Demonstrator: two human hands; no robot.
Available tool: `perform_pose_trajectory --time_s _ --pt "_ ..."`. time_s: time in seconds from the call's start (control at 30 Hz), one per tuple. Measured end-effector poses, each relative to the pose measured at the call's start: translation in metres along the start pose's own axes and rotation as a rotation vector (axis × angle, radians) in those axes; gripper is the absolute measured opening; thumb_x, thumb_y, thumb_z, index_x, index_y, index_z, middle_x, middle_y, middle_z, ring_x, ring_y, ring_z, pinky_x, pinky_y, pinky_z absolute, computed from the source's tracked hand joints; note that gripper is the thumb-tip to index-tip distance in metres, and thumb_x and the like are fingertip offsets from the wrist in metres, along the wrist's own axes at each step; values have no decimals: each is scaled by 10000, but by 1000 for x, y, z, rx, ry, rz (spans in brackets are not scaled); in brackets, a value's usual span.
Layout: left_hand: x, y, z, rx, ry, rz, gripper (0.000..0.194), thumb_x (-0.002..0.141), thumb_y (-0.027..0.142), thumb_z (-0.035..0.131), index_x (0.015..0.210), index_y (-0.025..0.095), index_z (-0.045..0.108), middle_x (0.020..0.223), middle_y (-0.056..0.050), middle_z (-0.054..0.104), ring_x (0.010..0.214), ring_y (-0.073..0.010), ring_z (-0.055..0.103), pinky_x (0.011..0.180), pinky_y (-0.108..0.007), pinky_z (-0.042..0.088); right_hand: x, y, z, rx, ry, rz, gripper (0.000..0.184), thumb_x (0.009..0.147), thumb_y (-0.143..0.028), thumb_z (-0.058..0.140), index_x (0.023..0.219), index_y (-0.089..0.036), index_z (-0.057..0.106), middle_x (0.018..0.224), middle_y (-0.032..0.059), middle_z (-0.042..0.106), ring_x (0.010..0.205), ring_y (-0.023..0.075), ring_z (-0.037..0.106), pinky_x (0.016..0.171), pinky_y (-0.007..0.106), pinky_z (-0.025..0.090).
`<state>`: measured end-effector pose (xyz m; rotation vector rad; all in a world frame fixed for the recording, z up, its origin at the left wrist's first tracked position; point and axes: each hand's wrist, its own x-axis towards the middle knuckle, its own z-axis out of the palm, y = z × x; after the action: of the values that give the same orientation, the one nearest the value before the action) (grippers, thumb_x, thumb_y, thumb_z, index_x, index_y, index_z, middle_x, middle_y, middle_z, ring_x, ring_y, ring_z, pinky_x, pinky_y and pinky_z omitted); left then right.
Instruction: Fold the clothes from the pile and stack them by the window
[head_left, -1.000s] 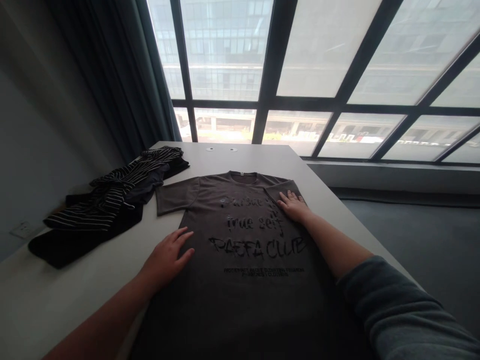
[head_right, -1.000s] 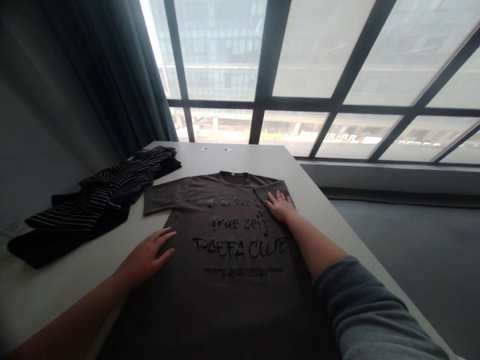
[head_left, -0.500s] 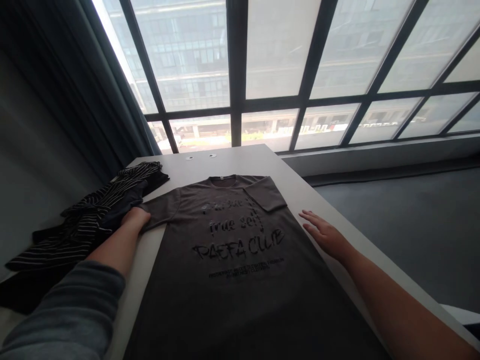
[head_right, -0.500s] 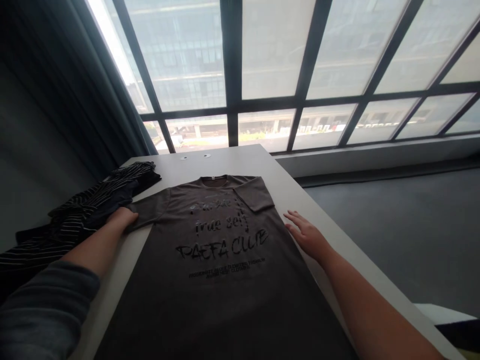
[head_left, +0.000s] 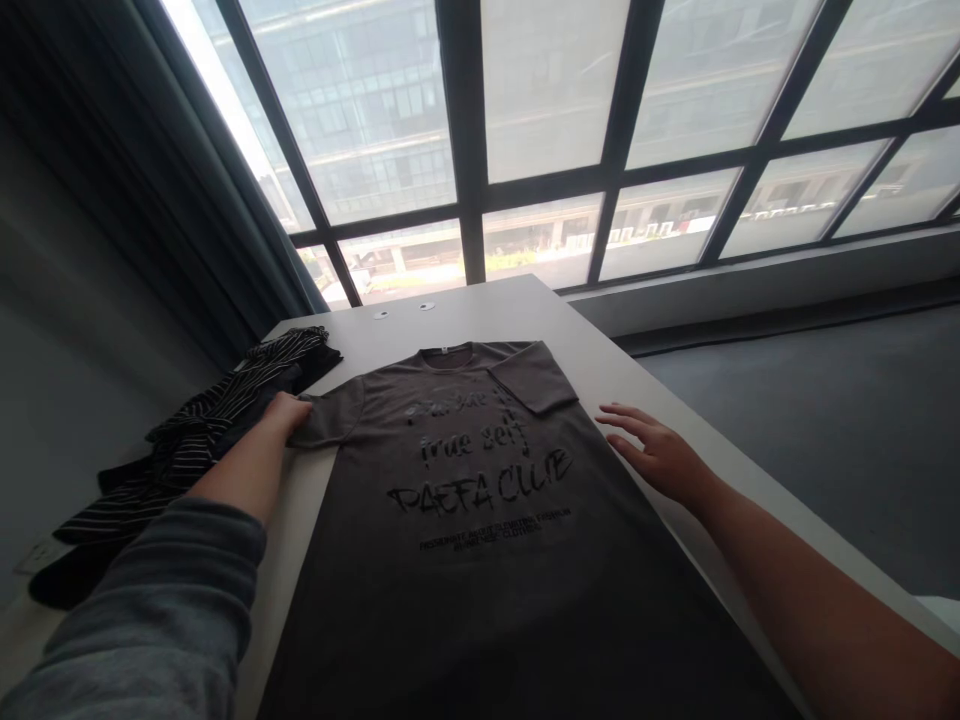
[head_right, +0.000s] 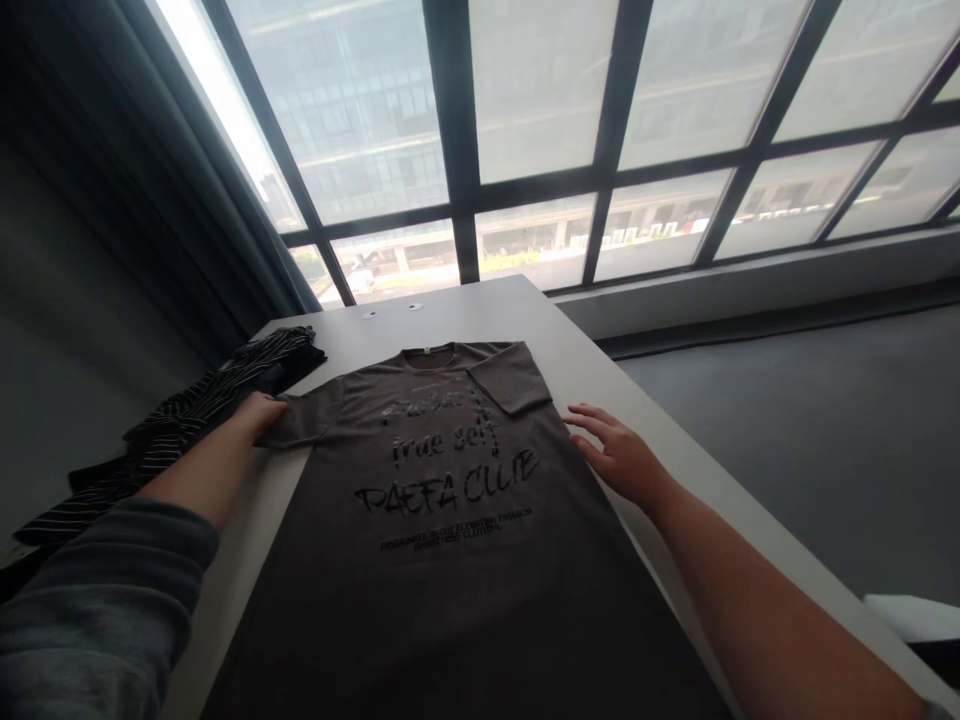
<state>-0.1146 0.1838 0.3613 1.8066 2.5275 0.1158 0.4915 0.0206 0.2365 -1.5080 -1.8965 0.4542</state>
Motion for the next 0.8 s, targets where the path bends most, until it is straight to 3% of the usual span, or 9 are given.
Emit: perform_pose_trajectory --time_s 0.1,0.2,0.33,0.43,0.5,0.57,0.67,0.73,0.8 --pt "4 22 -5 45 18 18 363 942 225 659 1241 27 601 1128 -144 708 952 -248 696 812 -315 537 1 -5 0 8 -27 0 439 992 -483 498 1285 -249 726 1472 90 618 1373 301 585 1170 476 491" --pt "0 53 -1 61 42 161 319 928 172 589 1242 118 605 1183 -128 701 1066 -258 670 888 -318 509 2 -9 -1 8 -58 -4 425 986 -477 501 1265 -258 736 1458 95 628 1320 304 625 1114 465 536" --pt "-27 92 21 86 5 380 273 922 149 529 1156 194 663 1266 -109 666 1167 -261 635 998 -326 480 1 -10 -2 -14 -72 -19 420 981 -480 495 1241 -263 743 1430 90 648 1289 300 649 1102 459 546" --pt "-54 108 44 117 -80 479 385 899 199 589 1274 252 659 1432 -96 582 1175 -270 649 1005 -345 496 1 -8 -3 -24 -79 -17 423 979 -490 493 1229 -262 747 1412 90 660 1272 299 661 1092 457 554" --pt "-66 111 56 144 -129 491 503 891 308 648 1393 293 607 1565 -93 475 1202 -295 650 1007 -370 507 1 -8 -2 -26 -87 -20 418 976 -486 495 1220 -264 752 1401 90 667 1264 302 665 1089 456 555" --pt "-67 106 62 173 -139 456 588 937 444 601 1493 267 530 1628 -134 403 1284 -340 610 1047 -413 494 1 -8 -2 -26 -97 -21 413 971 -479 500 1214 -264 757 1393 90 672 1258 304 668 1090 452 553" --pt "-56 90 59 226 -165 365 663 981 558 479 1505 154 522 1559 -237 485 1357 -408 549 1083 -489 468 2 -9 -2 -23 -119 -18 412 965 -474 502 1210 -265 761 1390 81 675 1254 299 670 1099 441 547" --pt "-48 76 57 257 -245 345 702 921 615 552 1442 147 597 1469 -245 586 1315 -416 588 1067 -488 483 2 -9 -3 -17 -134 -12 412 963 -474 505 1208 -264 762 1393 78 674 1258 296 667 1107 438 542" --pt "-47 62 60 266 -319 378 722 878 629 601 1436 171 621 1488 -215 591 1335 -392 591 1096 -452 473 2 -9 -3 -6 -144 -4 414 961 -474 509 1210 -262 763 1399 79 671 1261 297 665 1109 441 540"
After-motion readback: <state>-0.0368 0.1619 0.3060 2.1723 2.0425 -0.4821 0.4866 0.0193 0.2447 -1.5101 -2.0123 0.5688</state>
